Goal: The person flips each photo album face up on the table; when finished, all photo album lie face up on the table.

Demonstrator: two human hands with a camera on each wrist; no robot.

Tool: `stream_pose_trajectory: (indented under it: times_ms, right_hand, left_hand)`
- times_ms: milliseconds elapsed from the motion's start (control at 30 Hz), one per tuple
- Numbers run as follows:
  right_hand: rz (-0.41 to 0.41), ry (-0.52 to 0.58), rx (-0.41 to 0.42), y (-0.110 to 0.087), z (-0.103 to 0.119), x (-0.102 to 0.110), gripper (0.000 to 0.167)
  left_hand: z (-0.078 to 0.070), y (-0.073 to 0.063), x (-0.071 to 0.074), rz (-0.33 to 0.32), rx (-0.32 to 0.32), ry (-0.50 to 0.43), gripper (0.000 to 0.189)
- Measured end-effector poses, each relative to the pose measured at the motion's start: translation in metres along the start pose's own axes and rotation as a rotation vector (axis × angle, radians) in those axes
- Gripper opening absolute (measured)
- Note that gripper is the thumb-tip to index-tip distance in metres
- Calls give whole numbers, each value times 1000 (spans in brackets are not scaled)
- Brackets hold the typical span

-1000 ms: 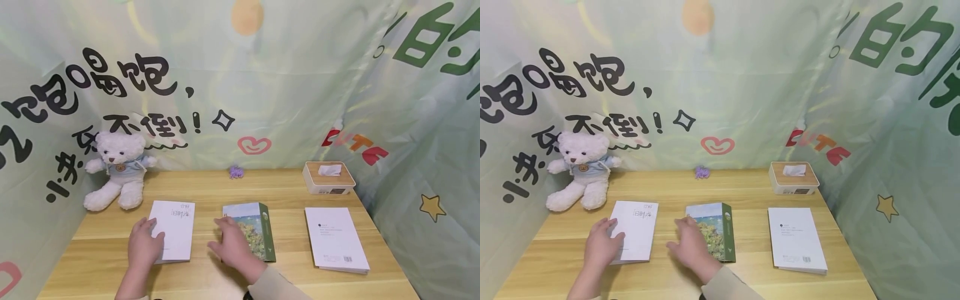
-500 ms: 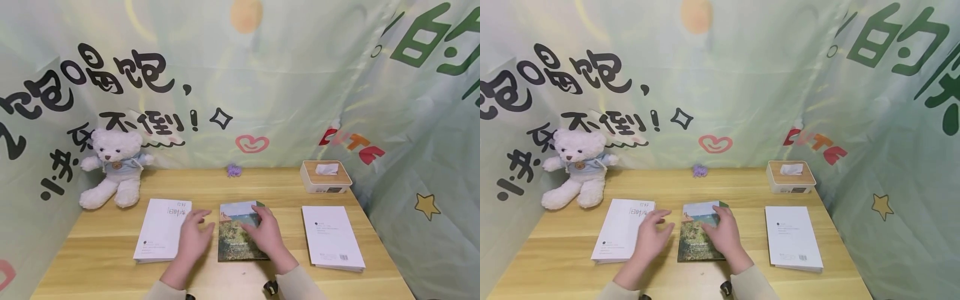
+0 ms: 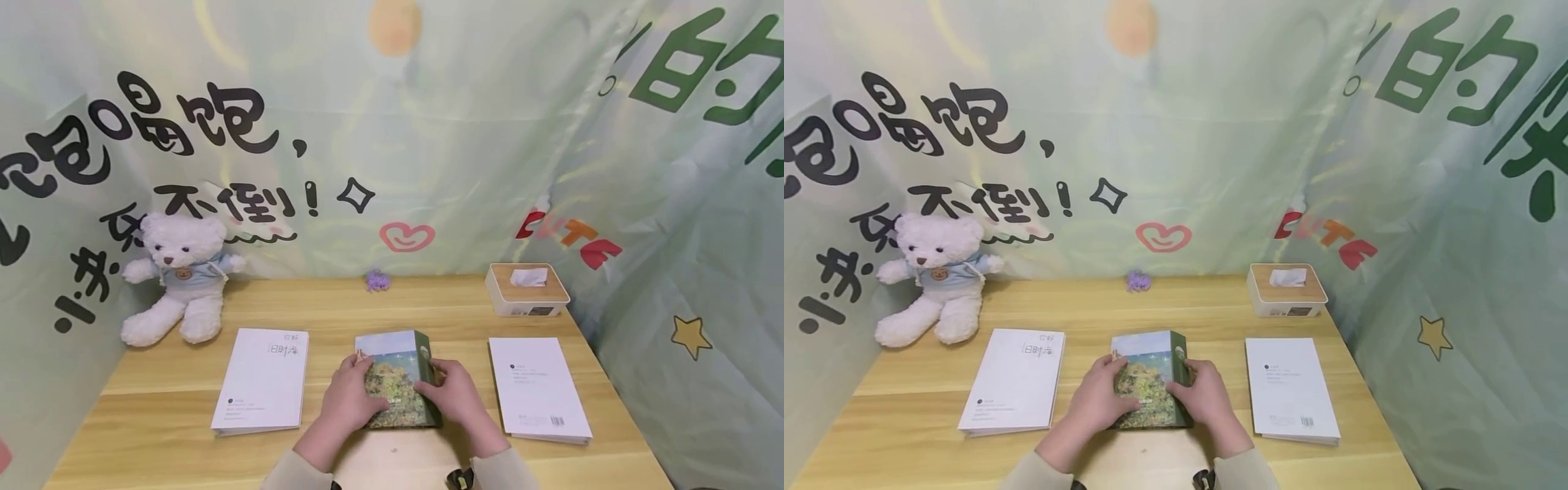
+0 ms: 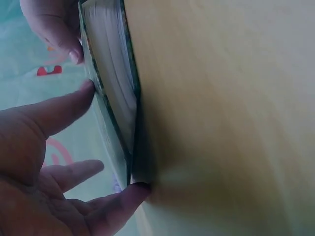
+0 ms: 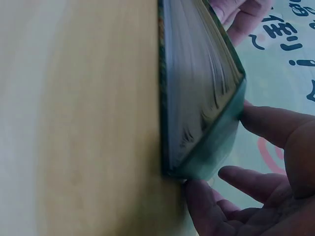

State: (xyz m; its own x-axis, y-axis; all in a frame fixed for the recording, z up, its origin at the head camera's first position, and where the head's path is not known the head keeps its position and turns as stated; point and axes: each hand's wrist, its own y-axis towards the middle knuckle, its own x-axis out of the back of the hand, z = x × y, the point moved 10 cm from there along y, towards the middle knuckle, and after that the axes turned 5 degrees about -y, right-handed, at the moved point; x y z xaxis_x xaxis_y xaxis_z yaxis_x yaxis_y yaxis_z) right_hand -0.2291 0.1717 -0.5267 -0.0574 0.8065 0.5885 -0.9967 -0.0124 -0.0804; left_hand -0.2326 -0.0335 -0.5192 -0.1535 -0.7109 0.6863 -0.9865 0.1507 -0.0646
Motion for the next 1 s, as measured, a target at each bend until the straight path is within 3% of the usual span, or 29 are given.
stream_pose_trajectory:
  times_ms: [133, 467, 667, 1000]
  right_hand:
    - [31, 37, -8, -1, -3, -5, 62]
    - [0, 101, -8, -4, -4, -1, 56]
    - [-24, 110, 9, -4, -4, 3, 54]
    - [-72, 253, -5, -5, -12, 7, 48]
  left_hand:
    - [-3, 1, -4, 11, -3, 15, 87]
    - [-6, -1, -11, 32, 1, 3, 78]
    - [-15, 0, -13, 48, -34, -15, 75]
    - [-22, 3, -18, 83, -106, -93, 71]
